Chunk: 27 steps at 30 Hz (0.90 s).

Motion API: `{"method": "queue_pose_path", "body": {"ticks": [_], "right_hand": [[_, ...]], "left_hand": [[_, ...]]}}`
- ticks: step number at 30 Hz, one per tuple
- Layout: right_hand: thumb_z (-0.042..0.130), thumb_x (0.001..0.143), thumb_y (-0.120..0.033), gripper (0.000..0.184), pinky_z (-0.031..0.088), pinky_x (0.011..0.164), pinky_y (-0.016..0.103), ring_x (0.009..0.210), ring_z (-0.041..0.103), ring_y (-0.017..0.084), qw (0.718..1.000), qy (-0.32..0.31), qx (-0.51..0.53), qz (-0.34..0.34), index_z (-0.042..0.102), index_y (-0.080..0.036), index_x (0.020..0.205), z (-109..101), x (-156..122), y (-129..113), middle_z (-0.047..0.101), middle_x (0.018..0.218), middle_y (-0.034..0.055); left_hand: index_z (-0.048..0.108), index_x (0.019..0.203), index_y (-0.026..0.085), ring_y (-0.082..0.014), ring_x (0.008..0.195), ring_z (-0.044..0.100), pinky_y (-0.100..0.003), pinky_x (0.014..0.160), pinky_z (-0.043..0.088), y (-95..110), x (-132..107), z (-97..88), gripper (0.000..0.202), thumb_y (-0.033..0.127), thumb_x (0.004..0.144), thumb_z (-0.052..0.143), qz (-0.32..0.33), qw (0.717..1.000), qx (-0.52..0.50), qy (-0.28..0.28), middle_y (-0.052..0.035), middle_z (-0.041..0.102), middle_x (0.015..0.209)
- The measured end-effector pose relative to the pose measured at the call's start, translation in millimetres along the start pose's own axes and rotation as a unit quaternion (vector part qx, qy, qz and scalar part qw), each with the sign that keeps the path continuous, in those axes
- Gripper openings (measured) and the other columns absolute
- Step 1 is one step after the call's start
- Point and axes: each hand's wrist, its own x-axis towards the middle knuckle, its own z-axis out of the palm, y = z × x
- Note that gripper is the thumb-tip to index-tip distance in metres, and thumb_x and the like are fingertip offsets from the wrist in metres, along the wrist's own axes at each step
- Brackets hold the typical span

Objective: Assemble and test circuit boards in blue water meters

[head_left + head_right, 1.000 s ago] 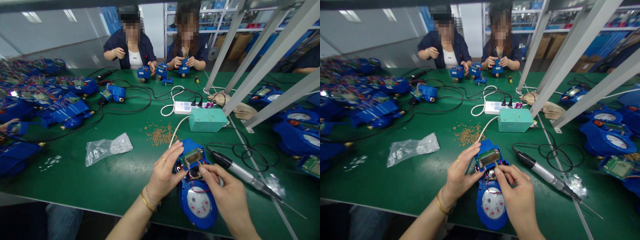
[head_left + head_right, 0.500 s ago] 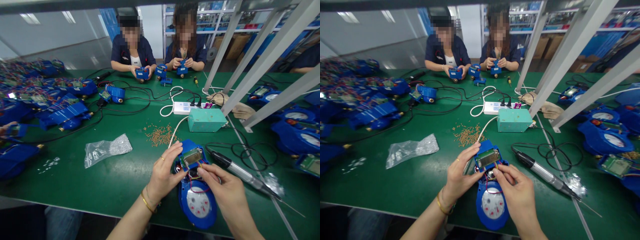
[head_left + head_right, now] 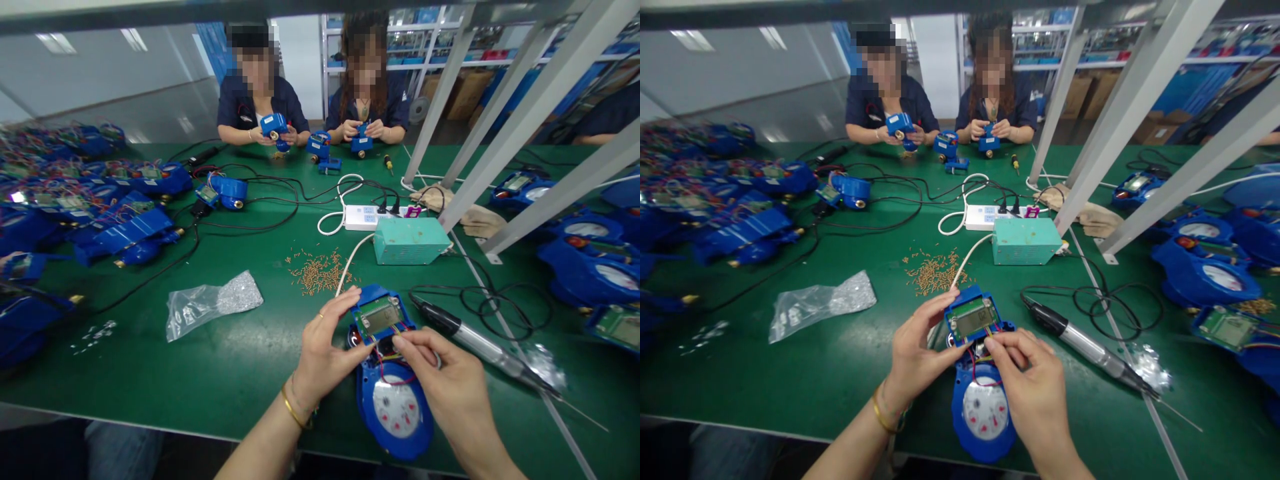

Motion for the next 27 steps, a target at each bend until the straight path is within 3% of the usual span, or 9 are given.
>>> {"method": "queue_pose_path", "body": {"ticks": [2, 4, 7, 9, 17, 23, 27], "right_hand": [[0.067, 0.086, -0.042, 0.025, 0.037, 0.068, 0.034, 0.055, 0.05, 0.016, 0.99, 0.032, -0.09, -0.102, 0.072, -0.022, 0.072, -0.3, -0.9, -0.9, 0.051, 0.055, -0.0034], [0.064, 0.091, -0.035, 0.024, 0.033, 0.073, 0.036, 0.055, 0.049, 0.016, 0.961, 0.068, -0.171, -0.206, 0.068, -0.021, 0.073, -0.3, -1.9, -2.8, 0.05, 0.055, -0.0043], [0.059, 0.095, -0.025, 0.021, 0.03, 0.076, 0.037, 0.058, 0.051, 0.017, 0.915, 0.088, -0.263, -0.293, 0.062, -0.02, 0.075, 0.0, -2.5, -6.6, 0.055, 0.06, -0.0027], [0.057, 0.097, -0.023, 0.021, 0.03, 0.075, 0.037, 0.057, 0.051, 0.017, 0.9, 0.09, -0.293, -0.311, 0.06, -0.02, 0.076, 0.2, -1.8, -8.8, 0.056, 0.06, -0.0024], [0.051, 0.102, -0.024, 0.026, 0.031, 0.073, 0.036, 0.056, 0.054, 0.017, 0.894, 0.078, -0.291, -0.331, 0.06, -0.019, 0.078, 3.2, 0.1, -11.6, 0.061, 0.063, -0.0023], [0.047, 0.104, -0.031, 0.031, 0.031, 0.073, 0.036, 0.053, 0.055, 0.016, 0.907, 0.057, -0.274, -0.316, 0.061, -0.02, 0.078, 2.8, -0.3, -11.4, 0.061, 0.061, -0.004], [0.049, 0.103, -0.034, 0.035, 0.031, 0.072, 0.036, 0.049, 0.053, 0.016, 0.905, 0.064, -0.288, -0.307, 0.061, -0.021, 0.074, 3.7, -1.4, -10.1, 0.055, 0.055, -0.0053]], "left_hand": [[0.055, 0.129, 0.018, -0.0248, 0.12, 0.064, -0.044, 0.101, 0.057, 0.1, -0.9, 1.3, 0.058, 0.024, 0.077, 0.08, -0.024, 1.0, -0.011, -0.001, -0.0136, 0.065, 0.13], [0.055, 0.129, 0.018, -0.0246, 0.118, 0.065, -0.043, 0.101, 0.057, 1.6, -1.1, 2.5, 0.06, 0.024, 0.075, 0.081, -0.043, 0.999, -0.013, -0.001, -0.0131, 0.066, 0.129], [0.056, 0.128, 0.018, -0.0242, 0.117, 0.066, -0.042, 0.103, 0.056, 4.7, -0.6, 4.1, 0.06, 0.024, 0.074, 0.081, -0.054, 0.999, 0.005, 0.003, -0.0118, 0.067, 0.127], [0.057, 0.127, 0.018, -0.0236, 0.117, 0.066, -0.041, 0.104, 0.055, 5.8, -0.8, 5.1, 0.059, 0.024, 0.074, 0.082, -0.06, 0.998, 0.017, 0.005, -0.0104, 0.068, 0.126], [0.058, 0.126, 0.021, -0.0232, 0.115, 0.066, -0.038, 0.103, 0.055, 4.0, -7.1, 7.2, 0.06, 0.024, 0.072, 0.083, -0.129, 0.991, -0.027, 0.012, -0.0082, 0.068, 0.125], [0.059, 0.122, 0.023, -0.021, 0.111, 0.068, -0.035, 0.101, 0.055, -0.1, -3.0, 4.9, 0.057, 0.021, 0.071, 0.083, -0.174, 0.978, -0.116, -0.014, -0.0049, 0.069, 0.12], [0.057, 0.121, 0.022, -0.023, 0.12, 0.063, -0.038, 0.108, 0.05, -5.6, -0.9, 6.1, 0.057, 0.021, 0.071, 0.084, -0.195, 0.957, -0.209, -0.054, -0.0076, 0.065, 0.128]]}}
